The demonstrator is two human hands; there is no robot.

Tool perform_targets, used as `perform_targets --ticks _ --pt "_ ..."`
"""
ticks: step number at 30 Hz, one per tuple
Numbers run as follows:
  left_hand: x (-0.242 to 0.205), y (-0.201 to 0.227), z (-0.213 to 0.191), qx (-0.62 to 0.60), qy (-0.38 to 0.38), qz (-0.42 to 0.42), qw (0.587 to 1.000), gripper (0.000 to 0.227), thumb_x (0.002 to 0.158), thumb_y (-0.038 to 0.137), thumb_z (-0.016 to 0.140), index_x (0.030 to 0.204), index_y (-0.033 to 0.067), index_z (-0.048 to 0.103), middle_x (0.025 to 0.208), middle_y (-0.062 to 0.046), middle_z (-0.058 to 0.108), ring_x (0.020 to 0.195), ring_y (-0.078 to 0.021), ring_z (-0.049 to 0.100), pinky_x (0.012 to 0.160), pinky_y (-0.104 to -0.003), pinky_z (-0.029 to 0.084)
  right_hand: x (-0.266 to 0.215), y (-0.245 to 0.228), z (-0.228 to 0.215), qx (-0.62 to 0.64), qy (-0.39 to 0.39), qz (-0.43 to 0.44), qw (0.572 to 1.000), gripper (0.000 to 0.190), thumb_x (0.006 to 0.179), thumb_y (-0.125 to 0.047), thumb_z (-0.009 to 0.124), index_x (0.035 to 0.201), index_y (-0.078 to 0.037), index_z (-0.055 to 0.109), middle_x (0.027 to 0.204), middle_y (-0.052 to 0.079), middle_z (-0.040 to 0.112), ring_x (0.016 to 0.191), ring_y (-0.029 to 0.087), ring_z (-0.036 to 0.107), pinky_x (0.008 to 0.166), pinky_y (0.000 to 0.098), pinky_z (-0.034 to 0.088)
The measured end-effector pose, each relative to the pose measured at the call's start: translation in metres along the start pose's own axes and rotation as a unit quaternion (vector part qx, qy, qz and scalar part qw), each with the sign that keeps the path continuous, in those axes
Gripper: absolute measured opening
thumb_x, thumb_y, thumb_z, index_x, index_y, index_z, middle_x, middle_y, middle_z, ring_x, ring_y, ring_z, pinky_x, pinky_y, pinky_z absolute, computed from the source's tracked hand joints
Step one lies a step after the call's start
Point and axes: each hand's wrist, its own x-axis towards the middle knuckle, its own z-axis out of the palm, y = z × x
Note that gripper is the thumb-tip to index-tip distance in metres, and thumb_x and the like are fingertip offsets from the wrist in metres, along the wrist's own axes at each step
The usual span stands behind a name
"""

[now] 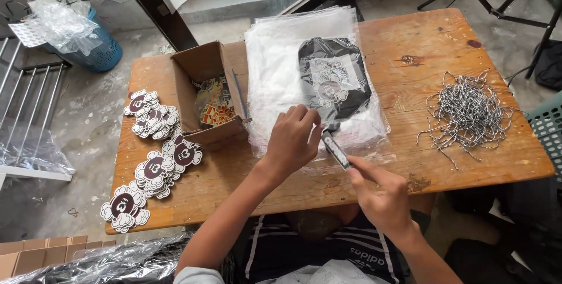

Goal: The person attaches a metal chain to a cartoon-shaped tag and then places the tag onto a small black pouch. They then place the pouch into a clear plastic bag and seal it. This process is repeated for a second pouch.

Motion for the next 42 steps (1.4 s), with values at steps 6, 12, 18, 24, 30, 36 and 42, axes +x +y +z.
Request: perform_targets --ticks 6,12,18,24,30,36,42 --pt "0.007 0.003 0.012 0.052 0.075 0.036 0.995 0.011 0.084 0.014 0.070 0.090 0.0128 0.061 0.078 -0.003 0.054 0.078 -0.0252 0.063 0.068 -0.039 0.053 0.029 0.002 0.038 -0.018 0.070 -0.005 0.997 0.015 0.090 -0.007 0.072 0.102 -0.002 0.079 0.082 0.018 0.076 0.072 0.030 0.076 0.067 0.0394 0.061" --pt "0.006 -0.001 0.021 0.084 0.114 0.058 0.988 0.013 0.081 0.015 0.070 0.088 0.0133 0.058 0.077 -0.003 0.051 0.079 -0.0264 0.062 0.066 -0.039 0.050 0.056 0.049 0.074 -0.157 0.110 -0.132 0.972 0.006 0.092 0.000 0.070 0.089 -0.002 0.074 0.073 0.012 0.071 0.069 0.029 0.073 0.058 0.0354 0.058" --pt "0.007 -0.001 0.021 0.090 0.126 0.081 0.985 0.013 0.080 0.013 0.071 0.086 0.0124 0.059 0.076 -0.003 0.051 0.076 -0.0252 0.061 0.065 -0.037 0.050 0.078 0.149 0.123 -0.389 0.050 -0.102 0.914 0.014 0.078 -0.011 0.072 0.066 -0.008 0.066 0.059 0.006 0.058 0.061 0.024 0.067 0.056 0.0362 0.055" --pt "0.005 -0.004 0.028 0.092 0.137 0.099 0.981 0.014 0.080 0.013 0.069 0.087 0.0136 0.058 0.078 -0.002 0.049 0.078 -0.0253 0.059 0.065 -0.038 0.049 0.099 0.131 0.121 -0.390 -0.077 -0.043 0.916 0.023 0.089 -0.019 0.061 0.100 -0.003 0.074 0.096 0.012 0.072 0.110 0.033 0.068 0.100 0.0453 0.049" --pt "0.003 -0.002 0.023 0.076 0.129 0.108 0.983 0.013 0.081 0.015 0.071 0.088 0.0129 0.059 0.077 -0.002 0.049 0.076 -0.0249 0.059 0.065 -0.037 0.049 0.093 0.124 0.119 -0.306 -0.057 0.067 0.948 0.070 0.084 -0.022 0.066 0.138 -0.002 0.027 0.132 0.021 0.052 0.128 0.036 0.053 0.113 0.0421 0.036" --pt "0.001 -0.001 0.019 0.079 0.130 0.115 0.982 0.011 0.083 0.013 0.069 0.088 0.0119 0.058 0.077 -0.003 0.048 0.075 -0.0257 0.058 0.064 -0.038 0.048 0.098 0.078 0.110 -0.565 -0.154 -0.007 0.810 0.069 0.095 -0.027 0.053 0.157 -0.004 0.033 0.155 0.014 0.047 0.151 0.029 0.030 0.127 0.0486 0.010" --pt "-0.001 -0.001 0.024 0.085 0.136 0.121 0.980 0.009 0.083 0.014 0.067 0.088 0.0121 0.059 0.078 -0.003 0.048 0.075 -0.0257 0.057 0.064 -0.037 0.046 0.129 0.072 0.140 -0.706 -0.063 0.002 0.705 0.059 0.105 -0.026 0.043 0.159 -0.008 0.025 0.149 0.022 0.039 0.135 0.032 0.041 0.114 0.0383 0.027"
